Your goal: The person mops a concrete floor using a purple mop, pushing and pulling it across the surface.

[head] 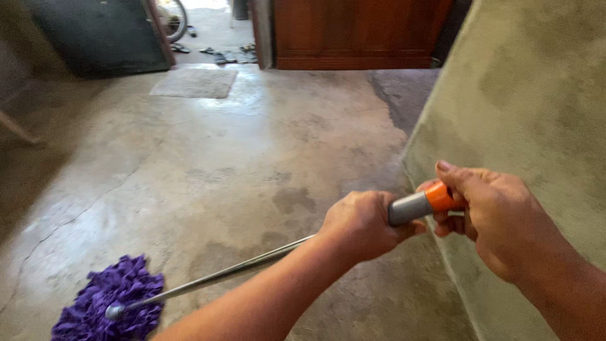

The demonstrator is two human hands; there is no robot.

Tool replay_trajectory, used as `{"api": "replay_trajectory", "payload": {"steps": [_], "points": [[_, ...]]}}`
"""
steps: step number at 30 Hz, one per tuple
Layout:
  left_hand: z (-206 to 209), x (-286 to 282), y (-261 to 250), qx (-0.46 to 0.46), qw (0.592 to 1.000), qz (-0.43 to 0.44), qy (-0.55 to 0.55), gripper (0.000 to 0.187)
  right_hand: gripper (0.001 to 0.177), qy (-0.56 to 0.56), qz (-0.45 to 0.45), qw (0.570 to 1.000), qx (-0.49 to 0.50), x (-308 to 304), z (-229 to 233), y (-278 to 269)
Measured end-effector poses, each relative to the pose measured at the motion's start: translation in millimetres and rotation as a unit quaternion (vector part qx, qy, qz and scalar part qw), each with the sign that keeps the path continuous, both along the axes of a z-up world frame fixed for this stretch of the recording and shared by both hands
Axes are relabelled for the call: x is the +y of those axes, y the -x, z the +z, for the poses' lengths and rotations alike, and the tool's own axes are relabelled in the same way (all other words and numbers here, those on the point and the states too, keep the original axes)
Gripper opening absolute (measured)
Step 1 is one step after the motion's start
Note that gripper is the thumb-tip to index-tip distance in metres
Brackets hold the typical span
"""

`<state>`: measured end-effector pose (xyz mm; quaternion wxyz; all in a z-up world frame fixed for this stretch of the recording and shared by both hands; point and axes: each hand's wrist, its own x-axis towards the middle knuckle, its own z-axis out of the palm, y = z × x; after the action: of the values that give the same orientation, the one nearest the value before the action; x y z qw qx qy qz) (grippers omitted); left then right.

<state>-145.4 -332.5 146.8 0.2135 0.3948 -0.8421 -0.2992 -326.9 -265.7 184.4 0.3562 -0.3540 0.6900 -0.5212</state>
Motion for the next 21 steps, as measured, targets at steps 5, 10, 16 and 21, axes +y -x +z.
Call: {"api": "replay_trajectory", "payload": {"steps": [5,10,16,21], "points": [[-12,-13,-69,0.010,0.999,0.024,-0.040,0.044,0.051,-0.006,0.071,0.997,-0.003,-20,-1,-69],[-49,-33,-150,-0.013,0.998,0.061,0.016,0.044,0.044,-0.046,0.082,0.994,-0.062,-38,-16,-161],[-137,-21,-275,-0.082,0.990,0.101,-0.045,0.041,0.035,-0.276,0.137,0.938,-0.159,-29,-78,-272],[-195,-3,-373,-0.174,0.969,0.171,-0.038,0.032,0.035,-0.368,0.274,0.855,-0.240,-19,-123,-345]]}}
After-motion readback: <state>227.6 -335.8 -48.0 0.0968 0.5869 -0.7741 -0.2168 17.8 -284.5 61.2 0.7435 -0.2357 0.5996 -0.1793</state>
